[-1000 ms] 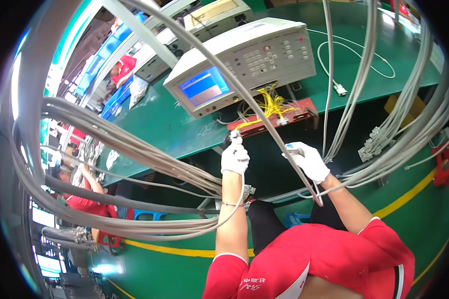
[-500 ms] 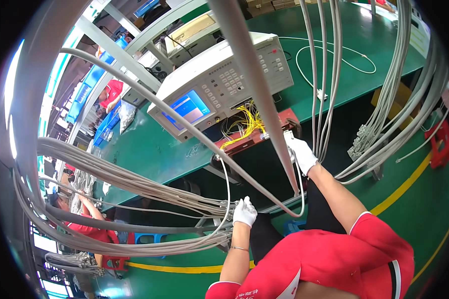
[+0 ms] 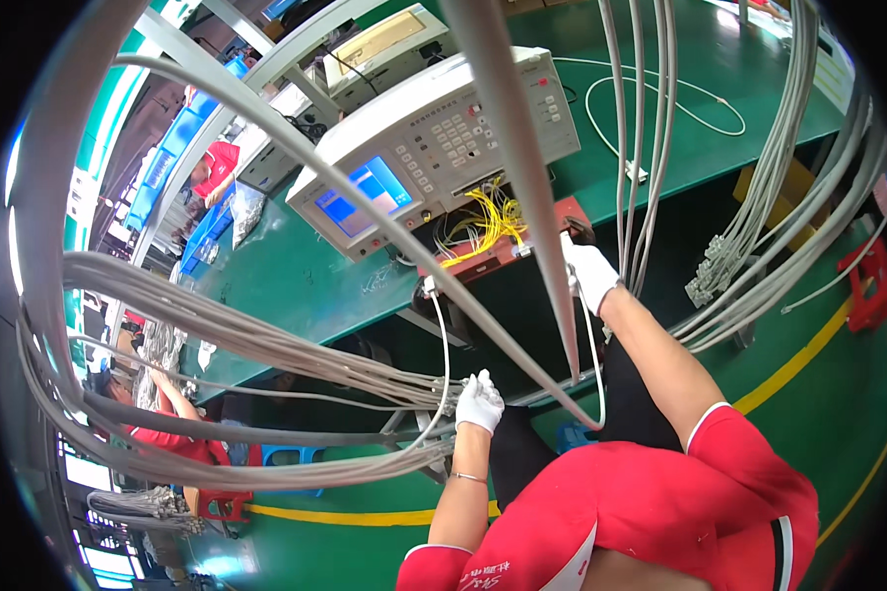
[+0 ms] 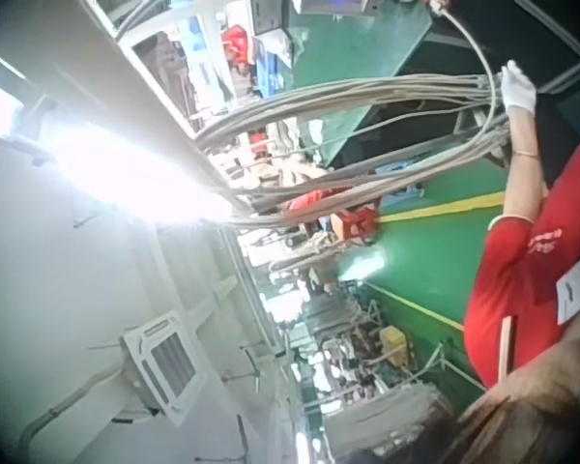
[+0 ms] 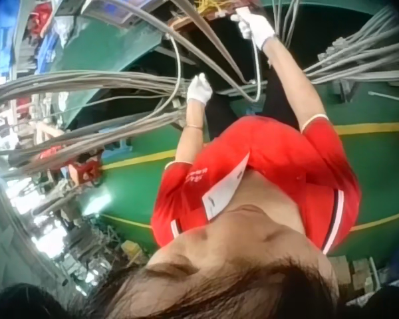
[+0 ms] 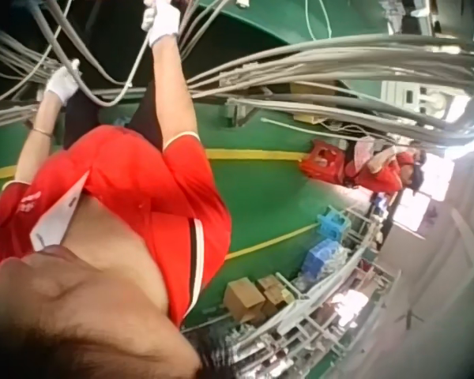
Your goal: The person tests cables by plugging the cable ends into a testing device and unplugging them one at a time, then gathers the batch of cables and hangs them over a rack.
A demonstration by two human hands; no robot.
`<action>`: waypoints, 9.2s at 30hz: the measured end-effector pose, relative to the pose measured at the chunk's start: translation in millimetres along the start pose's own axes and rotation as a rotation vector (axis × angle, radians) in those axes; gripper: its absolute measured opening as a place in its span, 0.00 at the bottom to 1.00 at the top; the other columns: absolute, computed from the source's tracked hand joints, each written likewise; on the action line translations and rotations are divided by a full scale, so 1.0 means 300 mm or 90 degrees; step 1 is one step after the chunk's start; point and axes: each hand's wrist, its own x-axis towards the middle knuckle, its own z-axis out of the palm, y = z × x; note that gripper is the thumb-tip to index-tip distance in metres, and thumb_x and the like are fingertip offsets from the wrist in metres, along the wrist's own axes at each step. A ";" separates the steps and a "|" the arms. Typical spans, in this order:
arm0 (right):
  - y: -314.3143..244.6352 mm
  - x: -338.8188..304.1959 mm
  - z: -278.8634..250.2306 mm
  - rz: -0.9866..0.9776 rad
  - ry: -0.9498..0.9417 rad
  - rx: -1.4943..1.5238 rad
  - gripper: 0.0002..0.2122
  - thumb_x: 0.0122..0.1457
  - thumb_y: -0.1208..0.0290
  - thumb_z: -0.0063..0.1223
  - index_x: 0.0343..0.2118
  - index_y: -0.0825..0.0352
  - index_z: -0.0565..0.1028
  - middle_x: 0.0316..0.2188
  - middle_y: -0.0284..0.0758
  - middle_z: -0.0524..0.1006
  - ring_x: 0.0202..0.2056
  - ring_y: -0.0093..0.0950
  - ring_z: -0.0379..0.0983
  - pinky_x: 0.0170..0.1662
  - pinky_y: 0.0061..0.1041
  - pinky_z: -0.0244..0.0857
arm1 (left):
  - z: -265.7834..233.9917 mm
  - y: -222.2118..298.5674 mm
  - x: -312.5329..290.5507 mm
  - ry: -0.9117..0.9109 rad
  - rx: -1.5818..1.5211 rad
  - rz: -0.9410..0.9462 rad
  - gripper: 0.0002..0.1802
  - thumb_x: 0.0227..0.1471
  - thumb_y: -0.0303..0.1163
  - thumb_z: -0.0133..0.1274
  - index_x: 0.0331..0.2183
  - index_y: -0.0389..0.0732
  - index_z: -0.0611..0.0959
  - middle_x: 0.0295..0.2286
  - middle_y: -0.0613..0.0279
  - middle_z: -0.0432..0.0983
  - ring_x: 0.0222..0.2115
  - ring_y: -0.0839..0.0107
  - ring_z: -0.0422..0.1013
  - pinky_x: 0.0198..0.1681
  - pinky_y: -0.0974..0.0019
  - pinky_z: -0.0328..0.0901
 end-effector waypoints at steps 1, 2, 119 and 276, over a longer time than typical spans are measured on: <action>-0.006 -0.004 0.003 -0.002 -0.017 -0.035 0.12 0.57 0.63 0.43 0.33 0.68 0.70 0.13 0.22 0.61 0.12 0.11 0.54 0.14 0.09 0.46 | 0.028 -0.020 -0.011 0.028 0.112 0.050 0.14 0.52 0.43 0.45 0.36 0.44 0.75 0.20 0.70 0.69 0.18 0.78 0.64 0.21 0.74 0.61; 0.000 0.013 -0.068 0.102 -0.179 0.199 0.13 0.57 0.61 0.44 0.34 0.67 0.70 0.13 0.22 0.62 0.14 0.10 0.57 0.16 0.08 0.49 | 0.095 -0.058 -0.046 0.016 0.119 0.046 0.14 0.52 0.43 0.46 0.35 0.44 0.75 0.20 0.70 0.69 0.18 0.77 0.64 0.20 0.74 0.61; 0.504 -0.129 0.040 0.192 -0.299 -0.177 0.09 0.52 0.69 0.51 0.31 0.71 0.75 0.25 0.36 0.76 0.23 0.16 0.69 0.26 0.14 0.64 | -0.067 -0.146 -0.236 0.014 0.682 -0.007 0.19 0.47 0.33 0.44 0.43 0.37 0.74 0.33 0.57 0.74 0.31 0.69 0.72 0.35 0.69 0.66; 0.234 -0.398 -0.337 -0.064 -0.078 -0.635 0.10 0.57 0.69 0.41 0.33 0.67 0.74 0.29 0.34 0.75 0.32 0.29 0.71 0.36 0.26 0.65 | 1.238 0.215 -1.446 1.209 1.517 1.562 0.15 0.51 0.33 0.37 0.38 0.43 0.77 0.36 0.57 0.72 0.37 0.59 0.70 0.38 0.61 0.64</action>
